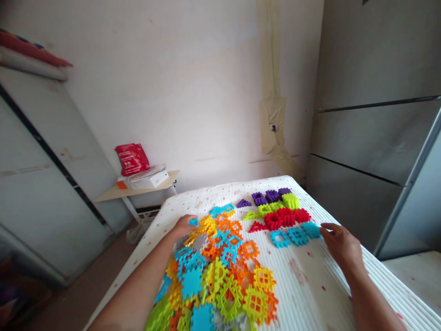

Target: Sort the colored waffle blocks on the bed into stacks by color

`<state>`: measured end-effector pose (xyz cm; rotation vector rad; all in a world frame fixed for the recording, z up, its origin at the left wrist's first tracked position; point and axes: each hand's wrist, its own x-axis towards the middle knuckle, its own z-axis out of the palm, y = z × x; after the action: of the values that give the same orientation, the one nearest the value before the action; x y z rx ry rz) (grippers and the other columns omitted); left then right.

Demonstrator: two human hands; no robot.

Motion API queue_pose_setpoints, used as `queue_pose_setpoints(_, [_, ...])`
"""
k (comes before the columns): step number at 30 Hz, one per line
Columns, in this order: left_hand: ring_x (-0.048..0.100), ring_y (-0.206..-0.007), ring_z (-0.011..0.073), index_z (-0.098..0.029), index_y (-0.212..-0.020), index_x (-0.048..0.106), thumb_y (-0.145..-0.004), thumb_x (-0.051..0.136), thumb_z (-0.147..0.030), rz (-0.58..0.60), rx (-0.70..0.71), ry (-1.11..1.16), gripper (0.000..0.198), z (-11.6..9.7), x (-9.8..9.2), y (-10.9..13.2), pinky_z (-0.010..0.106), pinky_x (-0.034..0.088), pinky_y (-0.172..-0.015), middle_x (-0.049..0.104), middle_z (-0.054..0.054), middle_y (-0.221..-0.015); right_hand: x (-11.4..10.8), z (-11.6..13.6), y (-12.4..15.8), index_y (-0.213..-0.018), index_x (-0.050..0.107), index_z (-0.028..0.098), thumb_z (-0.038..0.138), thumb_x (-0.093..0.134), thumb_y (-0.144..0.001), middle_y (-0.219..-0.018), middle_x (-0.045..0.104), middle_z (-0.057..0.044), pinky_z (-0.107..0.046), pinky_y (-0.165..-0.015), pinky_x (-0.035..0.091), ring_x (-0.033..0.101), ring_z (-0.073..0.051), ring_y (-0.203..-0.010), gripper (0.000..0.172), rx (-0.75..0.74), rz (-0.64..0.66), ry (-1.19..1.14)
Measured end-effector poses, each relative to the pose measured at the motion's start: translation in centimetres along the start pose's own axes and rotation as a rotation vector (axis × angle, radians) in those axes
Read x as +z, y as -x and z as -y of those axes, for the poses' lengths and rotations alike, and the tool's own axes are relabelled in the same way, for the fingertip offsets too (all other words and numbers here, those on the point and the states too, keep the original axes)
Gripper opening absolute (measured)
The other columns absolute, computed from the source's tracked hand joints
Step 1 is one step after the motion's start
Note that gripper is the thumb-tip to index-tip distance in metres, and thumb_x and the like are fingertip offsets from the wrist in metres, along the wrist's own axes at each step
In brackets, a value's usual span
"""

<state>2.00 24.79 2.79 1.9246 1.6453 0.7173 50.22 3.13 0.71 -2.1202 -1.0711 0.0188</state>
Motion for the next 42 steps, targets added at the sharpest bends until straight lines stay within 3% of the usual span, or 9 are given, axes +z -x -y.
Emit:
queue_pose_setpoints(5, [0.061,-0.083,0.0200,-0.019,-0.080,0.064,-0.051,0.067,-0.014,-0.042,-0.062,-0.075,0.029,0.8,-1.1,-0.7,0.024,0.043,-0.069,0.065,0.000,-0.075,0.3,0.2,-0.1,-0.079,0.070,0.021,0.052,0.046,-0.064,-0.068,0.069,-0.007,-0.032,-0.058,0.043,0.065,-0.026,-0.066,0.042,-0.035,-0.031,-0.014])
queue_pose_setpoints(9, [0.059,-0.070,0.0154,-0.019,-0.088,0.061,-0.062,0.061,-0.016,-0.050,-0.052,-0.077,0.026,-1.4,-1.9,-2.7,0.022,0.040,-0.058,0.060,-0.004,-0.067,0.3,0.3,0.0,-0.080,0.070,0.020,0.053,0.045,-0.067,-0.072,0.069,-0.007,-0.032,-0.057,0.044,0.064,-0.025,-0.064,0.043,-0.104,-0.066,-0.039])
queue_pose_setpoints(16, [0.059,-0.084,0.0161,-0.016,-0.099,0.059,-0.077,0.063,-0.026,0.106,0.004,-0.103,0.025,-7.2,4.5,-6.2,0.029,0.048,-0.073,0.062,0.003,-0.095,0.2,-0.1,0.1,-0.078,0.070,0.019,0.053,0.043,-0.070,-0.076,0.070,-0.008,-0.030,-0.052,0.043,0.061,-0.020,-0.055,0.044,-0.133,-0.103,-0.049])
queue_pose_setpoints(22, [0.056,-0.100,0.0198,-0.018,-0.114,0.054,-0.085,0.054,-0.034,0.177,-0.038,-0.082,0.033,-7.4,7.1,-6.5,0.039,0.049,-0.083,0.056,0.008,-0.115,-0.2,0.3,0.2,-0.083,0.071,0.017,0.051,0.044,-0.069,-0.080,0.069,-0.009,-0.030,-0.056,0.044,0.063,-0.021,-0.063,0.046,-0.098,-0.076,-0.049])
queue_pose_setpoints(29, [0.062,-0.075,0.0176,-0.013,-0.099,0.060,-0.072,0.067,-0.030,0.123,-0.039,0.195,0.033,-6.9,4.7,-5.5,0.029,0.049,-0.066,0.064,0.002,-0.082,-0.4,0.9,0.4,-0.083,0.070,0.017,0.051,0.044,-0.069,-0.080,0.069,-0.009,-0.030,-0.058,0.045,0.064,-0.022,-0.067,0.046,-0.097,-0.075,-0.086])
queue_pose_setpoints(34, [0.062,-0.070,0.0167,-0.016,-0.104,0.058,-0.059,0.071,-0.033,0.107,0.054,0.449,0.050,-7.6,0.6,-2.9,0.026,0.048,-0.064,0.065,0.002,-0.080,-0.4,0.7,0.4,-0.085,0.071,0.017,0.051,0.044,-0.070,-0.081,0.069,-0.009,-0.030,-0.057,0.044,0.062,-0.021,-0.062,0.046,-0.106,-0.076,-0.074])
queue_pose_setpoints(37, [0.060,-0.067,0.0161,-0.016,-0.099,0.060,-0.053,0.073,-0.030,0.233,0.090,0.523,0.050,-7.7,-2.1,0.7,0.026,0.047,-0.063,0.064,0.003,-0.080,-0.2,0.5,0.3,-0.084,0.071,0.017,0.050,0.044,-0.071,-0.081,0.070,-0.009,-0.029,-0.056,0.044,0.062,-0.020,-0.061,0.045,-0.133,-0.084,-0.073])
queue_pose_setpoints(39, [0.059,-0.065,0.0149,-0.018,-0.098,0.059,-0.054,0.074,-0.029,0.485,0.077,0.571,0.048,-7.6,-3.4,3.7,0.026,0.046,-0.061,0.063,0.002,-0.078,0.0,0.5,0.2,-0.083,0.071,0.017,0.051,0.044,-0.071,-0.081,0.070,-0.008,-0.029,-0.056,0.043,0.062,-0.020,-0.060,0.044,-0.143,-0.097,-0.081])
queue_pose_setpoints(42, [0.060,-0.076,0.0182,-0.018,-0.102,0.060,-0.057,0.074,-0.031,0.719,0.095,0.481,0.049,-7.3,-4.3,7.7,0.029,0.046,-0.068,0.064,0.003,-0.085,0.2,0.5,0.2,-0.082,0.071,0.018,0.051,0.046,-0.069,-0.076,0.070,-0.008,-0.028,-0.054,0.042,0.062,-0.020,-0.058,0.043,-0.135,-0.093,-0.100])
